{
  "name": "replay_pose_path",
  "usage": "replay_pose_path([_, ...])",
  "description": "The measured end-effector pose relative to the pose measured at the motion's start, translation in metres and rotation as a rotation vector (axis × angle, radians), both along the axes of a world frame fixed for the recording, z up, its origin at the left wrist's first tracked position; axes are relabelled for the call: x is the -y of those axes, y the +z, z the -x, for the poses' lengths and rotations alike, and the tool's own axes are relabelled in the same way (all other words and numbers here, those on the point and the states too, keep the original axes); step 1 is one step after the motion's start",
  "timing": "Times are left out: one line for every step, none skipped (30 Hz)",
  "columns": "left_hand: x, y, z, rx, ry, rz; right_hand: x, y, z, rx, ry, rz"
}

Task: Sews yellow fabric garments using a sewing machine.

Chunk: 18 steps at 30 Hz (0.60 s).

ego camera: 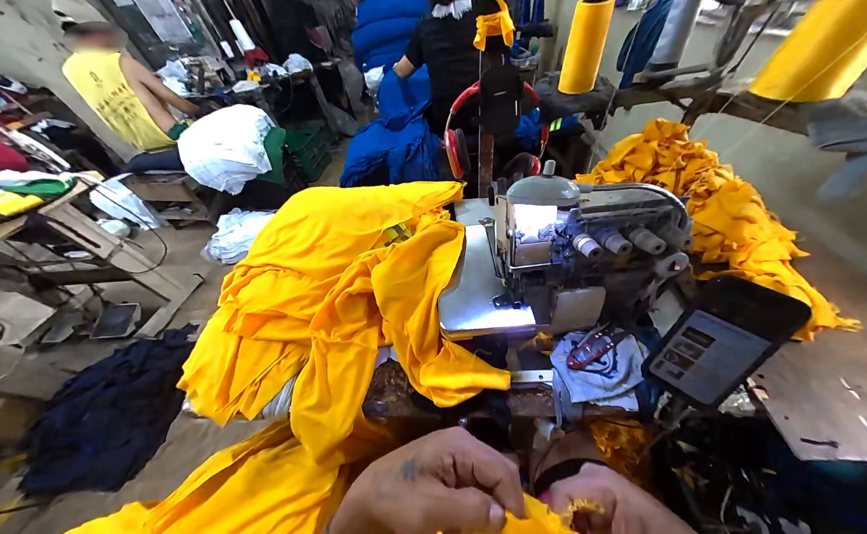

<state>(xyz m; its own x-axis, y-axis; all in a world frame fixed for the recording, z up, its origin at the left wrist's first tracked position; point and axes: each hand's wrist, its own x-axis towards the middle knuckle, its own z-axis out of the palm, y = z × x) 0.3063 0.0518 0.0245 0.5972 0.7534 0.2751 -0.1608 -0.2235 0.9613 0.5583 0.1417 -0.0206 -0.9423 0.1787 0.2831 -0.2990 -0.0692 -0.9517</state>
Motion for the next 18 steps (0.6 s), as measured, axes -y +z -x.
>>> replay_pose_path([0.001, -0.002, 0.0, 0.036, -0.014, 0.018, -0.003, 0.0, -0.001, -0.028, -0.048, -0.068])
replay_pose_path([0.003, -0.003, 0.001, 0.068, -0.014, 0.045, -0.005, -0.001, -0.001, -0.06, -0.094, -0.133])
replay_pose_path([0.005, -0.004, 0.002, 0.083, -0.007, 0.072, -0.006, 0.0, -0.001, -0.089, -0.147, -0.2])
replay_pose_path([0.007, -0.004, 0.003, 0.074, 0.006, 0.088, -0.006, 0.002, -0.002, -0.108, -0.202, -0.248])
replay_pose_path([0.008, -0.003, 0.004, 0.024, 0.035, 0.079, -0.005, 0.004, -0.002, -0.131, -0.248, -0.281])
replay_pose_path([0.009, -0.002, 0.006, -0.061, 0.082, 0.054, -0.004, 0.007, -0.003, -0.153, -0.286, -0.295])
replay_pose_path([0.01, -0.003, 0.008, -0.154, 0.138, 0.011, -0.004, 0.01, -0.005, -0.177, -0.311, -0.305])
replay_pose_path([0.01, -0.004, 0.009, -0.232, 0.187, -0.038, -0.004, 0.012, -0.006, -0.197, -0.316, -0.305])
replay_pose_path([0.01, -0.004, 0.011, -0.27, 0.207, -0.085, -0.005, 0.013, -0.007, -0.208, -0.306, -0.303])
replay_pose_path([0.01, -0.001, 0.012, -0.268, 0.196, -0.117, -0.006, 0.012, -0.008, -0.206, -0.28, -0.3])
replay_pose_path([0.01, 0.003, 0.014, -0.247, 0.161, -0.137, -0.009, 0.008, -0.007, -0.193, -0.235, -0.296])
replay_pose_path([0.011, 0.009, 0.017, -0.227, 0.111, -0.15, -0.012, 0.005, -0.008, -0.156, -0.184, -0.313])
replay_pose_path([0.012, 0.016, 0.02, -0.225, 0.054, -0.157, -0.016, 0.004, -0.009, -0.104, -0.112, -0.323])
replay_pose_path([0.013, 0.021, 0.023, -0.254, 0.005, -0.164, -0.02, 0.007, -0.012, -0.049, -0.032, -0.332])
replay_pose_path([0.014, 0.025, 0.026, -0.324, -0.004, -0.178, -0.023, 0.011, -0.014, 0.004, 0.008, -0.348])
replay_pose_path([0.016, 0.027, 0.026, -0.436, 0.062, -0.218, -0.024, 0.014, -0.015, 0.041, -0.015, -0.376])
replay_pose_path([0.019, 0.027, 0.021, -0.566, 0.23, -0.281, -0.022, 0.015, -0.014, 0.058, -0.143, -0.396])
replay_pose_path([0.019, 0.022, 0.009, -0.675, 0.515, -0.361, -0.016, 0.013, -0.009, 0.046, -0.39, -0.41])
